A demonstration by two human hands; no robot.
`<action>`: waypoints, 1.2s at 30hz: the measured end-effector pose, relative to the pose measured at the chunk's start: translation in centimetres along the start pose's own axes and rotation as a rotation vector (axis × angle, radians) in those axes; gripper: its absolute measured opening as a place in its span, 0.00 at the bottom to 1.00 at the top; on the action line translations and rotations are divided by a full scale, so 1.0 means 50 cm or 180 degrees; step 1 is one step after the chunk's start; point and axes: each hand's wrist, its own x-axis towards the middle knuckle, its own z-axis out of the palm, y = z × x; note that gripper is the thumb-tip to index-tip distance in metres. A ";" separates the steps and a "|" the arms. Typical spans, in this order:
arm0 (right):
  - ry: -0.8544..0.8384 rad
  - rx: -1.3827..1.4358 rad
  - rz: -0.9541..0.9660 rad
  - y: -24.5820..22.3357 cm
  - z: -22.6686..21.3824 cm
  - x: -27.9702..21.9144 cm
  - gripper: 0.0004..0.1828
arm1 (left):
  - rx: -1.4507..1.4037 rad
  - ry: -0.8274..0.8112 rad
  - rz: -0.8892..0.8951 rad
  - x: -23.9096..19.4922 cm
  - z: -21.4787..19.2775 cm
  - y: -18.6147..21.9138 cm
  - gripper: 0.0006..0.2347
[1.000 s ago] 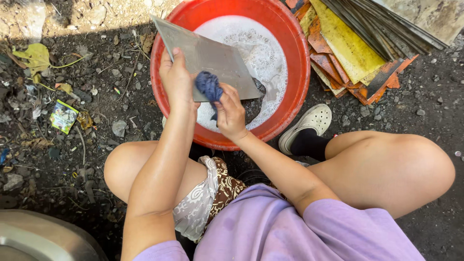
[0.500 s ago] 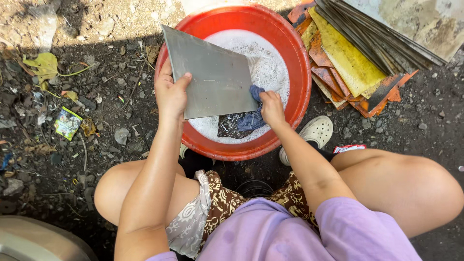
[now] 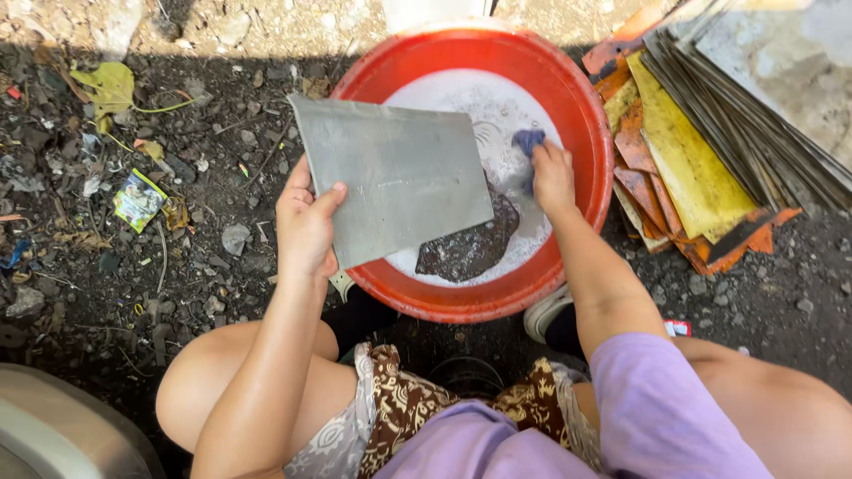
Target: The person sits on the ground and scrubs rectangular metal sheets with a blue cloth using soapy water from a red basin. They repeatedly dip the cloth, wipe both sides of each sheet, and place cleaned sheets onto a nearby stack.
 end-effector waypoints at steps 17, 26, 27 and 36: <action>-0.0735 0.2890 0.2898 -0.006 0.031 -0.045 0.23 | 0.0689 -0.0402 0.0335 0.012 0.017 -0.010 0.32; -0.0407 0.4083 0.0246 -0.323 -0.211 0.040 0.28 | 0.0927 -0.0325 0.0950 0.019 0.067 -0.011 0.35; -0.0382 0.3977 -0.0043 -0.368 -0.219 0.042 0.28 | 0.0868 -0.0343 0.0863 0.017 0.069 -0.014 0.35; 0.0889 0.2184 -0.0452 -0.568 -0.064 0.018 0.17 | 0.1108 -0.0585 0.0813 0.022 0.039 -0.015 0.33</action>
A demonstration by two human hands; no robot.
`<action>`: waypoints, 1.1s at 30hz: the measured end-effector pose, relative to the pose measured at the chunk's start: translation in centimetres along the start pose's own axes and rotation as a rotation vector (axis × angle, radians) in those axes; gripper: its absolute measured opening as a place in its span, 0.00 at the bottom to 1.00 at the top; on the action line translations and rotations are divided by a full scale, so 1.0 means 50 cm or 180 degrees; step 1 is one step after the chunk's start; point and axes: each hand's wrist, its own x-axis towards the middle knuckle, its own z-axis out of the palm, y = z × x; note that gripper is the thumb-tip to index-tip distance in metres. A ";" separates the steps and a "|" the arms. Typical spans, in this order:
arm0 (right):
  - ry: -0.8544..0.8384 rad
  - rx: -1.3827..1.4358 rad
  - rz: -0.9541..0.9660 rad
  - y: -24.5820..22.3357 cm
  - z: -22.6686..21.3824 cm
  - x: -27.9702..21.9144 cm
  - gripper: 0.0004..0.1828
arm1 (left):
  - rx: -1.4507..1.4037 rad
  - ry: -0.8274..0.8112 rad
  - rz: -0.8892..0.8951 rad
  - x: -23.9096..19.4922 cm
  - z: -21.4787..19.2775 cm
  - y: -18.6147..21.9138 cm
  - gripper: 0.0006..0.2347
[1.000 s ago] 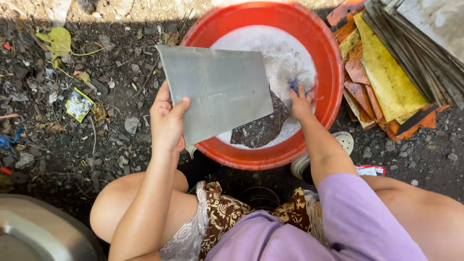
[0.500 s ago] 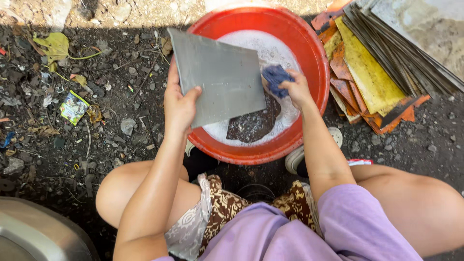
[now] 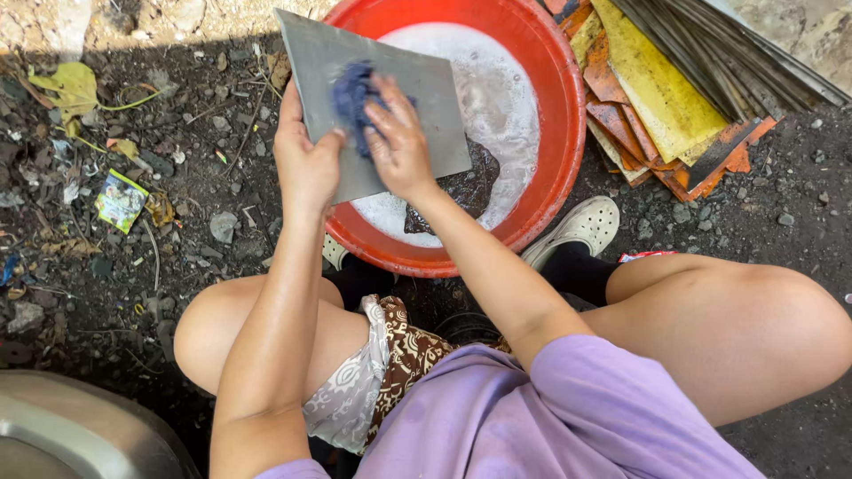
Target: The person sits on the ground and scrubs rectangular metal sheets with a blue cloth using soapy water from a red basin. They repeatedly dip the cloth, wipe both sides of each sheet, and place cleaned sheets onto a nearby stack.
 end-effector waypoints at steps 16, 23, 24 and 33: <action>0.0063 -0.0483 0.0540 -0.051 0.020 -0.131 0.21 | 0.0522 0.0286 0.0175 -0.015 -0.007 -0.025 0.30; 0.0009 -0.1015 0.1192 0.121 -0.067 -0.184 0.24 | 0.0150 0.0299 0.0123 -0.010 -0.030 -0.043 0.31; -0.0032 -0.1162 0.1471 0.146 -0.081 -0.177 0.24 | 0.0072 0.0278 0.0137 -0.010 -0.031 -0.043 0.31; -0.0028 -0.0419 0.1106 -0.012 -0.016 -0.068 0.21 | 0.0879 0.0158 0.0779 -0.042 -0.006 -0.013 0.34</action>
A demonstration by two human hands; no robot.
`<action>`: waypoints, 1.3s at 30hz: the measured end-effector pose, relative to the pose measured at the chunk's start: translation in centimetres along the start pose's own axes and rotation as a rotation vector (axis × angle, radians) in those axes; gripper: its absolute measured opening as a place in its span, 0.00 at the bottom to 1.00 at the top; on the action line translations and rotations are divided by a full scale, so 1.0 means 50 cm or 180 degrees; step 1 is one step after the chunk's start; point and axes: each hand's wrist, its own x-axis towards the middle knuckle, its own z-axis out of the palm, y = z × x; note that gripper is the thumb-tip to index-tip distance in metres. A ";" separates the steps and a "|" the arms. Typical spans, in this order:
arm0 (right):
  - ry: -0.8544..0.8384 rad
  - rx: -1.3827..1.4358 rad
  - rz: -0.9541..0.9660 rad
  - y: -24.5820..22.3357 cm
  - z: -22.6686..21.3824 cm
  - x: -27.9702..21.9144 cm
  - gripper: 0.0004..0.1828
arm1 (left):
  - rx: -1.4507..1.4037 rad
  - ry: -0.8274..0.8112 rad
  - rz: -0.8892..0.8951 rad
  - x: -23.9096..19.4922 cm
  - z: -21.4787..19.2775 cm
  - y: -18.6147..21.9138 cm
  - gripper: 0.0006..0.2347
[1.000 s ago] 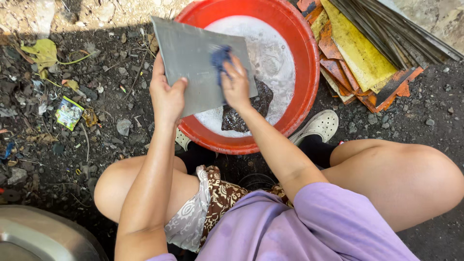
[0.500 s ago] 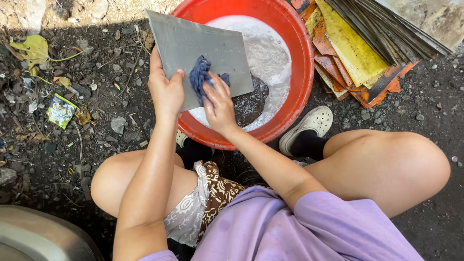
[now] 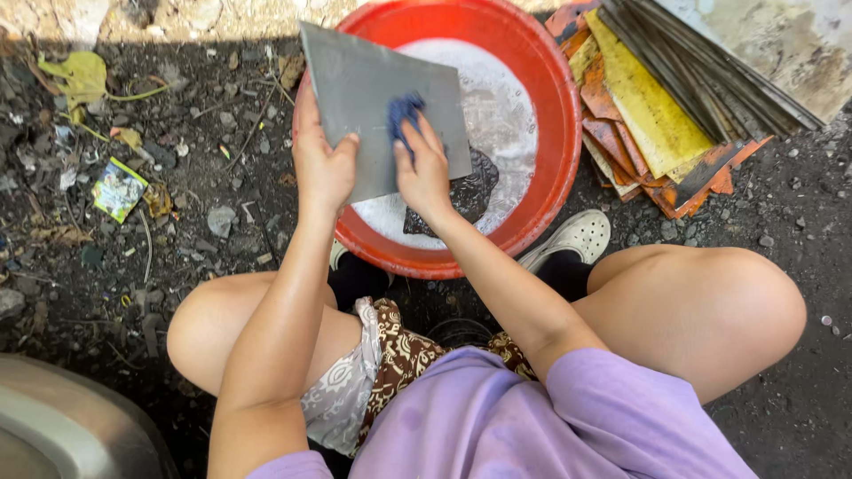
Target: The person sits on the ground and scrubs rectangular metal sheets with a blue cloth using soapy water from a red basin. They repeatedly dip the cloth, wipe both sides of each sheet, and place cleaned sheets onto a nearby stack.
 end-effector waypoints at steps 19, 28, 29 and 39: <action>0.0577 -0.0323 0.0596 0.183 0.003 0.091 0.25 | 0.0112 -0.0294 -0.0551 0.026 0.013 0.033 0.31; 0.0414 -0.0174 -0.0438 0.089 -0.026 0.234 0.26 | 0.0607 -0.0316 -0.0803 0.017 0.029 0.072 0.32; 0.0378 -0.0119 -0.0370 0.113 -0.031 0.255 0.27 | 0.0609 -0.0274 -0.0817 0.020 0.030 0.072 0.32; 0.0076 0.0215 0.1145 0.357 -0.070 0.204 0.28 | 0.0405 -0.0350 -0.0386 0.010 0.038 0.073 0.33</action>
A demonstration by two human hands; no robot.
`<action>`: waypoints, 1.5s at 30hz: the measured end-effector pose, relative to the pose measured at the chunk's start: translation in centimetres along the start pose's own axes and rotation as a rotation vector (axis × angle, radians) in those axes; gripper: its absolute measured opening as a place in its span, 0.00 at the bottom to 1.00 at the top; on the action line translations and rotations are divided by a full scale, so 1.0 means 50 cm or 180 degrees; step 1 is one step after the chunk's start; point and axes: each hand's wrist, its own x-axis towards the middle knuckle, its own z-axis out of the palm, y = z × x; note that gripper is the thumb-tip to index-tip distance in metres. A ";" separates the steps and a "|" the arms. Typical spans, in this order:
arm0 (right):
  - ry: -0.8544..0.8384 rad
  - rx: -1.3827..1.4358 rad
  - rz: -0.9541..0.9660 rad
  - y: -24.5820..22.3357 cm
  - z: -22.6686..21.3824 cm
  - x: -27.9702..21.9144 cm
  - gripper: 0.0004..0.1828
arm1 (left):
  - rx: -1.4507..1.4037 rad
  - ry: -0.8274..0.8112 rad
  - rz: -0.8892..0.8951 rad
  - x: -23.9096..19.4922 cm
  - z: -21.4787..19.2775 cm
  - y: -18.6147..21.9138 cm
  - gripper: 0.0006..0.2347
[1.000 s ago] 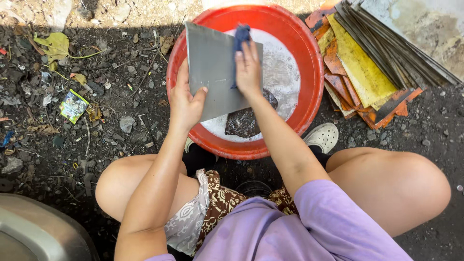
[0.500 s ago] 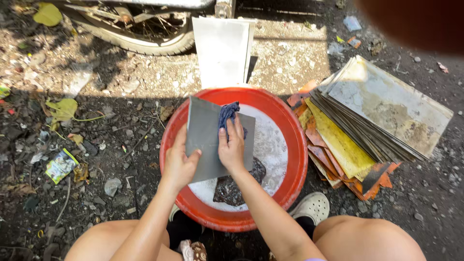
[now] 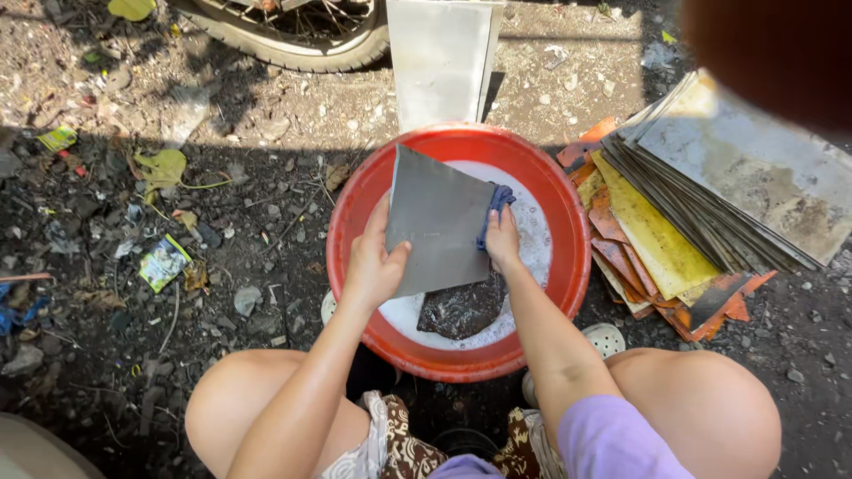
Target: The person sits on the ground and scrubs rectangular metal sheets with a blue cloth using soapy water from a red basin. They repeatedly dip the cloth, wipe both sides of each sheet, and place cleaned sheets onto a nearby stack.
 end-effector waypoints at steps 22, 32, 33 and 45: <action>0.1145 0.0228 -0.2032 -0.313 0.063 -0.197 0.14 | -0.0180 -0.0145 0.0006 0.002 0.002 0.016 0.31; 0.0813 -0.0587 -0.0899 0.010 0.058 0.023 0.23 | -0.0014 -0.0120 -0.0368 -0.001 -0.016 -0.016 0.33; 0.0794 -0.0589 -0.0895 0.024 0.060 0.029 0.23 | -0.0023 -0.0080 -0.0293 0.006 -0.014 -0.018 0.32; 0.0807 -0.1243 -0.1126 0.009 0.025 -0.219 0.15 | -0.0811 0.0238 -0.0226 0.017 0.001 -0.031 0.29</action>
